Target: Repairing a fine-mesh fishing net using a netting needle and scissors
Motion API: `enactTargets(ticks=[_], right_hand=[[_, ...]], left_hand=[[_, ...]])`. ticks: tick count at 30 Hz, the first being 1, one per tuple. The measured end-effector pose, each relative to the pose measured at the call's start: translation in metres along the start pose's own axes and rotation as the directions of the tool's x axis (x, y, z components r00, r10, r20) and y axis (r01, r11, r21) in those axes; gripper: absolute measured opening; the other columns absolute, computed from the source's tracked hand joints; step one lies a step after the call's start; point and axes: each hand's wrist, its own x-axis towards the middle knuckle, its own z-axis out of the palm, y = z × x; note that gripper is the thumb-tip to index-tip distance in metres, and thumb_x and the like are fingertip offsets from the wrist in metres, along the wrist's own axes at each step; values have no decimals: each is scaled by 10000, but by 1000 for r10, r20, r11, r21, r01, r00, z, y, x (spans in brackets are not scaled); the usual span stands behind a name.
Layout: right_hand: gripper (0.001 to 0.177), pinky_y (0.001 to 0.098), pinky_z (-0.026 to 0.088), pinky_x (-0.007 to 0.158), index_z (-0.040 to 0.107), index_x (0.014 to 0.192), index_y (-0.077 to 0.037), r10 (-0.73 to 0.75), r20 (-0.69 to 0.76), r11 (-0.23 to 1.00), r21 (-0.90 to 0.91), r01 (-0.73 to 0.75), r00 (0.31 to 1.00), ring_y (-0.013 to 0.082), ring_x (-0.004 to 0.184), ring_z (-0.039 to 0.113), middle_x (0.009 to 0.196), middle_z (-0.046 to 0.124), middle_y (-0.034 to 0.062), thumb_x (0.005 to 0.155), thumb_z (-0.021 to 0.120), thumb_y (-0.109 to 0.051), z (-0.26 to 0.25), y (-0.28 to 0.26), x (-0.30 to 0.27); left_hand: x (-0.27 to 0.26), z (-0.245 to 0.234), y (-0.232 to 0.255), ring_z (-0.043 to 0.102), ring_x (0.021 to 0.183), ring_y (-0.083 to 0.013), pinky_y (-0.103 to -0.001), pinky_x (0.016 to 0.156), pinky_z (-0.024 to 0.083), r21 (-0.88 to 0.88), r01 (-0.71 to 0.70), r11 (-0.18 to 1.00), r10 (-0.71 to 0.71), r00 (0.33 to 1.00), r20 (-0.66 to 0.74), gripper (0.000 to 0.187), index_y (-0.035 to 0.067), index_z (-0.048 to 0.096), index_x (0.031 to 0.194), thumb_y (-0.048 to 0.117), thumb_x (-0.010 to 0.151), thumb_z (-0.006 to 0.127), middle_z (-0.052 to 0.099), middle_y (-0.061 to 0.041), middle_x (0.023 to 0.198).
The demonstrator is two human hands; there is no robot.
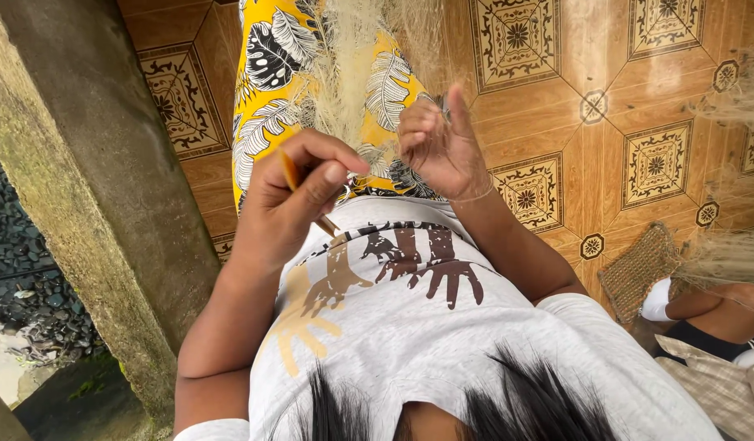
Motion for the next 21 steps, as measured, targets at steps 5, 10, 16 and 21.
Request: enactTargets(ticks=[5, 10, 16, 21], right_hand=[[338, 341, 541, 1064, 705, 1078, -117, -232, 430, 870, -310, 384, 872, 227, 1211, 636, 1200, 704, 88, 990, 698, -443, 14, -9, -4], [493, 355, 484, 1234, 558, 1246, -183, -284, 633, 679, -398, 617, 721, 227, 1405, 556, 1412, 595, 57, 943, 734, -530, 31, -26, -5], [1371, 905, 243, 1116, 267, 1704, -251, -94, 620, 917, -251, 310, 779, 475, 1640, 149, 1754, 224, 210, 597, 914, -737, 34, -31, 5], [1395, 942, 179, 1031, 157, 1662, -344, 14, 675, 955, -228, 190, 737, 604, 1570, -100, 1770, -189, 203, 563, 927, -726, 39, -31, 9]], left_hand=[[1, 10, 5, 391, 605, -47, -196, 523, 362, 2, 68, 998, -68, 990, 120, 170, 91, 676, 1098, 208, 1069, 556, 466, 47, 725], [1, 12, 7, 436, 707, -51, -202, 656, 338, 34, 76, 997, -80, 985, 150, 159, 95, 696, 1093, 192, 1061, 575, 606, 35, 888], [0, 11, 12, 654, 956, -138, -259, 882, 482, 65, -12, 998, -6, 961, 278, 200, 85, 695, 1068, 223, 1064, 551, 697, -36, 1023], [-2, 5, 20, 723, 948, -167, -269, 853, 551, -29, -4, 1000, 18, 865, 502, 187, 67, 706, 1101, 183, 1045, 572, 752, -75, 1052]])
